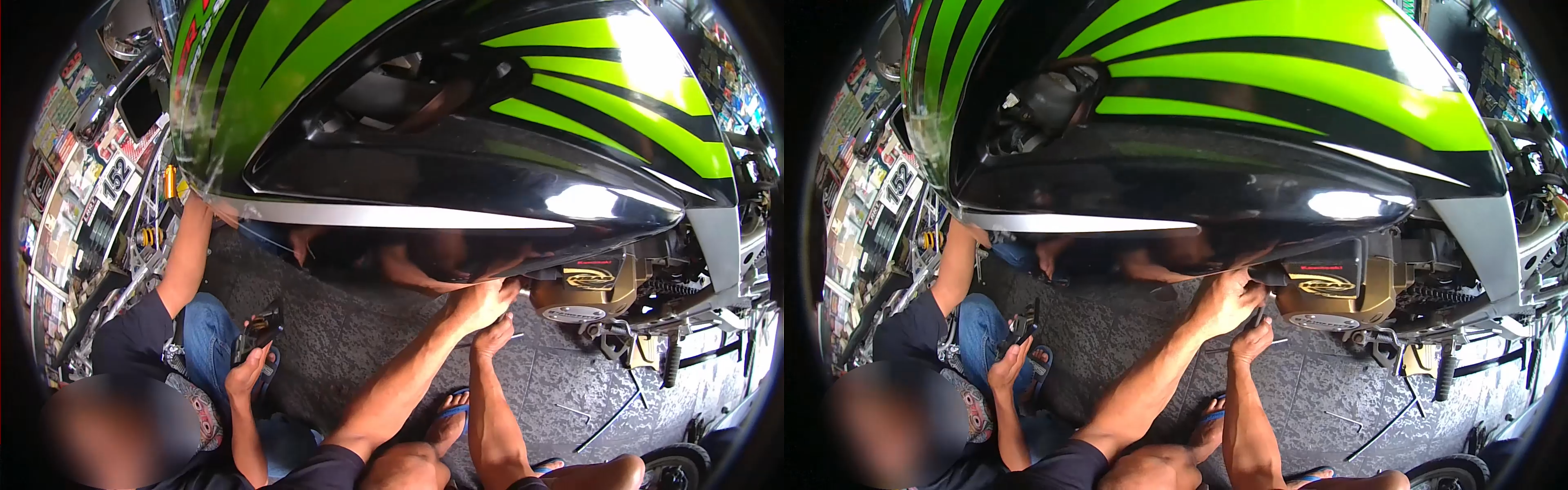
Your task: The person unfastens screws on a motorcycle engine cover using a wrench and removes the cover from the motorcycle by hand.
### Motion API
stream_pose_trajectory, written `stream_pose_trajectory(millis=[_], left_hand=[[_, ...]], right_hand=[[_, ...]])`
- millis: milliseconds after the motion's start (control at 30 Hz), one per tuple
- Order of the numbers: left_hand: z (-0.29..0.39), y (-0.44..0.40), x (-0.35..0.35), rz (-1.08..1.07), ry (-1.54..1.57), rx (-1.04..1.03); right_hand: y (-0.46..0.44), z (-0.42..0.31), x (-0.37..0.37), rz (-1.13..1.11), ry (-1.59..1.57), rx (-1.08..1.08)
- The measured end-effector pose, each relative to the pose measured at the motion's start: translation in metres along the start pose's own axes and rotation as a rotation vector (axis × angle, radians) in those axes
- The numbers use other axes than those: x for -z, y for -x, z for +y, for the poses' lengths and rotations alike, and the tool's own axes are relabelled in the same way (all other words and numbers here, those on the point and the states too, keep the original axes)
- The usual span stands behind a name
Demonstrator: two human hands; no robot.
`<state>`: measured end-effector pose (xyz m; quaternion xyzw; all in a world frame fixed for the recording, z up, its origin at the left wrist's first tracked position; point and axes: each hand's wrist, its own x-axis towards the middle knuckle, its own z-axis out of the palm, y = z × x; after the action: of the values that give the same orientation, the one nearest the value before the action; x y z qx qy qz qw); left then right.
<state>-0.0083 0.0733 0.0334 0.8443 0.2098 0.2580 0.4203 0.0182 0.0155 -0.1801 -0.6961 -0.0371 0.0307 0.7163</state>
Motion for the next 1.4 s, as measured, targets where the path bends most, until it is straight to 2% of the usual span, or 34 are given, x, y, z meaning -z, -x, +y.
stream_pose_trajectory(millis=[133,200,233,367,467,533,567,600,633,667,733,767,800,867,933,1000,1067,1100,1233,1400], left_hand=[[-0.002,0.003,-0.003,-0.073,0.016,0.079],[-0.007,0.002,-0.01,0.158,-0.085,-0.131],[-0.006,0.003,-0.011,0.186,-0.054,-0.152],[0.005,0.003,-0.006,0.173,-0.024,-0.149],[0.009,0.002,-0.005,0.2,0.012,-0.172],[0.003,0.003,-0.005,0.167,-0.003,-0.19],[0.0,0.005,-0.006,0.156,-0.023,-0.156],[-0.006,0.004,-0.01,0.138,-0.039,-0.133],[-0.01,0.004,-0.012,0.145,-0.03,-0.15],[-0.009,0.005,-0.015,0.109,0.135,-0.001],[-0.016,0.003,-0.014,0.078,0.076,-0.035],[-0.019,0.003,-0.015,0.085,0.127,-0.075],[-0.019,0.005,-0.015,0.095,0.177,-0.105],[-0.009,0.008,-0.008,0.052,0.104,-0.086],[-0.009,0.005,-0.012,0.098,0.092,-0.081],[-0.008,0.004,-0.009,0.038,0.048,-0.041],[-0.005,0.004,-0.012,0.07,0.183,-0.041],[-0.005,0.002,-0.01,0.069,0.112,-0.068],[-0.012,0.003,-0.009,0.065,0.02,-0.094],[0.001,0.006,-0.013,0.064,0.203,-0.079]], right_hand=[[0.009,0.001,0.01,-0.007,0.088,0.019],[0.002,-0.003,0.001,-0.001,0.139,0.069],[0.002,-0.003,0.0,0.004,0.176,0.099],[0.001,0.0,0.003,-0.045,0.092,0.006],[-0.002,0.012,0.001,0.004,0.141,0.111],[-0.003,0.022,0.003,-0.085,0.073,0.036],[-0.002,0.029,0.003,-0.074,0.092,0.071],[-0.001,0.008,0.006,-0.117,0.067,-0.006],[0.0,0.024,-0.003,0.029,0.174,0.173],[-0.005,0.037,-0.01,0.18,0.286,0.355],[-0.008,0.019,0.0,0.007,0.301,0.23],[-0.007,0.015,0.005,-0.076,0.219,0.103],[-0.002,0.016,0.0,0.107,0.21,0.271],[-0.002,0.057,-0.011,0.13,0.322,0.522],[0.0,0.001,0.001,-0.074,0.233,0.1],[0.003,0.0,0.014,-0.077,0.233,0.053],[0.009,-0.006,0.038,-0.158,0.344,-0.117],[0.013,-0.011,0.055,-0.186,0.375,-0.103],[0.022,-0.006,0.133,-0.199,0.726,-0.254],[0.037,0.021,0.237,-0.182,1.032,-0.431]])
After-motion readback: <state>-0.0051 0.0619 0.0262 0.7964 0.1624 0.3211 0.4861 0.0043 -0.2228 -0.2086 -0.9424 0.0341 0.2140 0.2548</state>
